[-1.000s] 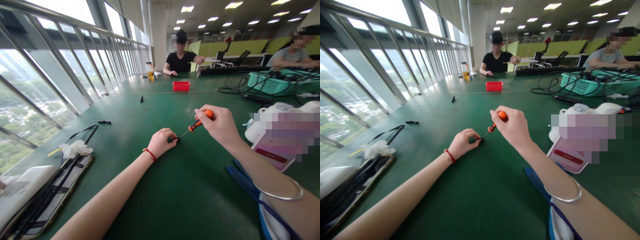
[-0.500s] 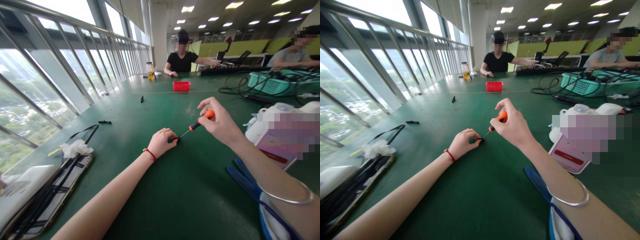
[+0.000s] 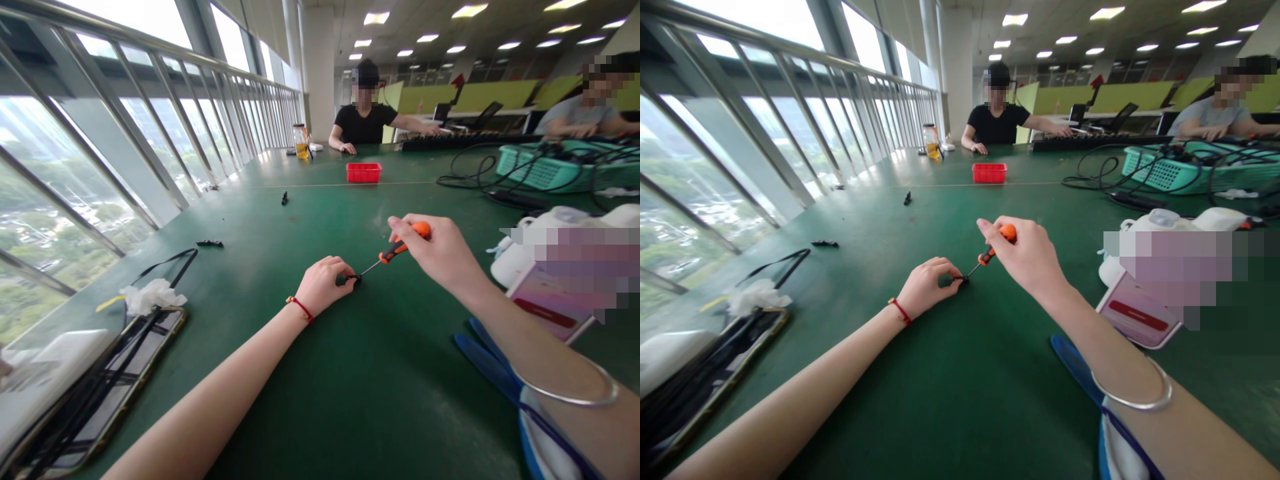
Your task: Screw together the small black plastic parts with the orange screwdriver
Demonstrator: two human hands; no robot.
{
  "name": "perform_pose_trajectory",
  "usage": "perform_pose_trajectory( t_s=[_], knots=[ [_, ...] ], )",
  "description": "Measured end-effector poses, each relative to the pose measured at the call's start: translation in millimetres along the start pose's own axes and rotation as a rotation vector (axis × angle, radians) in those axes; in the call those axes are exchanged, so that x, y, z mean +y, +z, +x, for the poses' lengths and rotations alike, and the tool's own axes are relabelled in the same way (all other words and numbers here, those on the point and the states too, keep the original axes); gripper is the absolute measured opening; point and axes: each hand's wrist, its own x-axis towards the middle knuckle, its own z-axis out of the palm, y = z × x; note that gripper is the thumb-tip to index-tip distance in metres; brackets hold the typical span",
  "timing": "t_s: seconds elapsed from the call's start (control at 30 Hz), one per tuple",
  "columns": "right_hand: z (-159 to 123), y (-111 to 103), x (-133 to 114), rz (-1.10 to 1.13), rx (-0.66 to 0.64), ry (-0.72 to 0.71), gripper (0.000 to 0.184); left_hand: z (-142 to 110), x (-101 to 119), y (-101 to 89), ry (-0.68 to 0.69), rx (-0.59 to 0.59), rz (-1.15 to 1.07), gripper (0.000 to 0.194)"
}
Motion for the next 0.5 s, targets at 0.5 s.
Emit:
perform_pose_trajectory(
  t_s=[0.5],
  knots=[
    [-0.8, -0.6, -3.8, 0.030, 0.003, 0.057, 0.021, 0.4, -0.8, 0.3, 0.002, 0.007, 0.007, 0.007]
  ],
)
